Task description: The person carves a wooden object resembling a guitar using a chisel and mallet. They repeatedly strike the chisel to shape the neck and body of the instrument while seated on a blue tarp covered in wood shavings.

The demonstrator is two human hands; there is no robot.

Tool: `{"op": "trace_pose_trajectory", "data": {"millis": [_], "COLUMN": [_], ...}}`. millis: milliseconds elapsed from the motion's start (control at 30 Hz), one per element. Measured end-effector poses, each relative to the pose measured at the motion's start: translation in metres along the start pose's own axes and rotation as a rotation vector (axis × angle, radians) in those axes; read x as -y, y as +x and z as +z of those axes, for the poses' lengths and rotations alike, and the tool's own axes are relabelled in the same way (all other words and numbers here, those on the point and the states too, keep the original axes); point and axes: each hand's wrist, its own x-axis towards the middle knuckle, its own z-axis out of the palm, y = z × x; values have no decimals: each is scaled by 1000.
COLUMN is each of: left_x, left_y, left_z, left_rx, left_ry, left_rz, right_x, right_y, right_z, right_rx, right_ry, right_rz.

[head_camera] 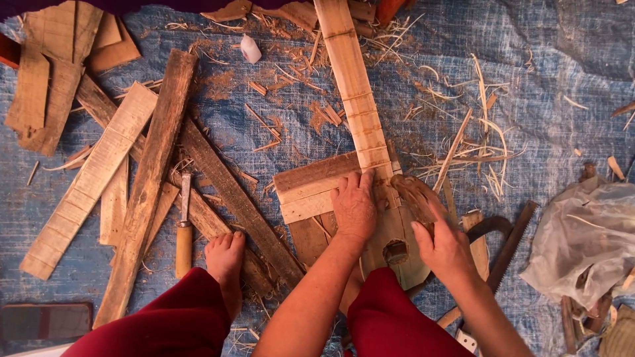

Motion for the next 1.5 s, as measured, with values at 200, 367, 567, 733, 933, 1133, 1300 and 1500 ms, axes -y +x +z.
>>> {"op": "trace_pose_trajectory", "data": {"millis": [200,367,567,733,933,1133,1300,1500], "left_x": [-1,-2,2,0,0,-1,-1,-1], "left_y": [1,5,-1,1,-2,-2,-3,-2], "left_z": [0,1,9,7,8,7,6,8], "left_rx": [-13,-7,-67,-116,-107,-125,-117,-97], "left_ry": [6,32,79,88,54,40,49,63], "left_rz": [-1,7,69,106,74,90,112,94], "right_x": [-31,-33,-10,-13,6,45,-22,25], "right_y": [-13,-6,-34,-7,-29,-4,-14,-17], "right_z": [46,52,24,45,15,5,45,12], "right_rx": [-179,-151,-445,-103,-179,-321,-267,-592], "right_ry": [33,20,57,0,168,281,172,197], "right_rz": [-31,2,-426,-26,-84,-639,-209,-629]}}
